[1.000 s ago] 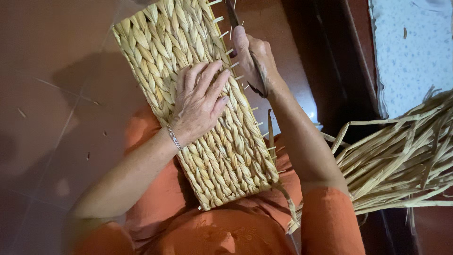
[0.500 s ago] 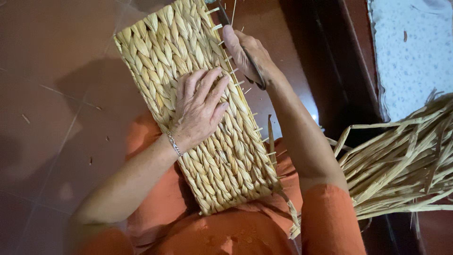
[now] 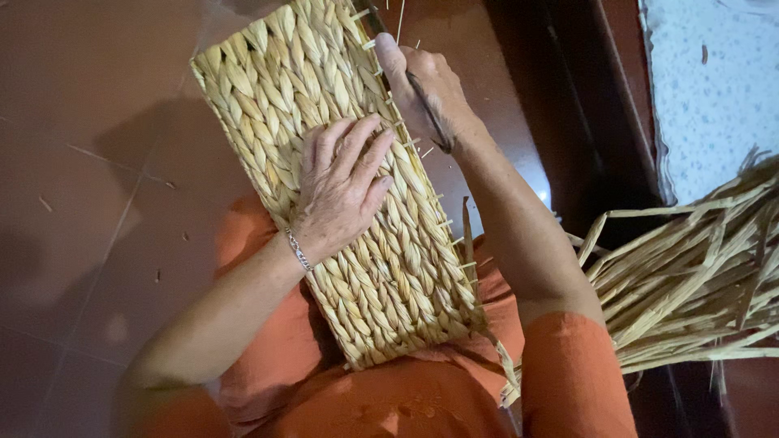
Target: The person sits on the floor with a woven basket on their lap and weaves flat plant fiber strips around the basket's rim, tucking and tightening each strip by hand. They then use scissors to trim the protruding fiber ends and continue weaving strips along the edge.
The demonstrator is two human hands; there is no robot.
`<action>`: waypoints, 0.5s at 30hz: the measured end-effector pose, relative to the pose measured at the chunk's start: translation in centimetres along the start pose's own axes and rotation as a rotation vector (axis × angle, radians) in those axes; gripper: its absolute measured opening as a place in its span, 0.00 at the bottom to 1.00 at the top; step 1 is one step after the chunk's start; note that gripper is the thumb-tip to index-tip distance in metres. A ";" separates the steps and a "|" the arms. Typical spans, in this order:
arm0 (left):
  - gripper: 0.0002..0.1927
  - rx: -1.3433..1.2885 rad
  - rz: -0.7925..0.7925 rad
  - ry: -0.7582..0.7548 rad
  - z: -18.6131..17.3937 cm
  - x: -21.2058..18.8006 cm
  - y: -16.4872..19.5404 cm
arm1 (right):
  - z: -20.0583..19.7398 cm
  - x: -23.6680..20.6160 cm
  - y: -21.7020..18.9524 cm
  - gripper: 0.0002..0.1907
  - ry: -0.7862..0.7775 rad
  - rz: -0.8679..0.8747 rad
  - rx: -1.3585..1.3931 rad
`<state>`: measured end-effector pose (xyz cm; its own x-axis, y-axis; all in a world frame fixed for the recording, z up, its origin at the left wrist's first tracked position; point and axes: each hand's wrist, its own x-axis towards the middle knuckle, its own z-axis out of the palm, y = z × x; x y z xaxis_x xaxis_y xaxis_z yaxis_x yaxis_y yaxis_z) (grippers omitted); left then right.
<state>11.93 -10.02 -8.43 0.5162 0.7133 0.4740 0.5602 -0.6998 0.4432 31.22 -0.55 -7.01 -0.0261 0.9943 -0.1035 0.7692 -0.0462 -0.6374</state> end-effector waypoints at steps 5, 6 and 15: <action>0.31 -0.004 -0.010 -0.023 -0.6 -0.3 0.2 | 0.5 -0.5 0.0 0.38 0.095 -0.068 0.009; 0.31 0.003 -0.015 -0.029 -0.8 -0.4 0.3 | 0.5 -0.7 -0.1 0.38 0.113 -0.088 0.009; 0.30 -0.033 -0.027 -0.058 -1.8 -0.4 0.9 | -0.2 0.2 1.6 0.34 0.127 -0.002 0.345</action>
<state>11.06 -10.96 -6.87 0.5380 0.7325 0.4171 0.5536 -0.6802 0.4805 32.56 -0.40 -7.85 0.0690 0.9974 -0.0204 0.5081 -0.0527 -0.8597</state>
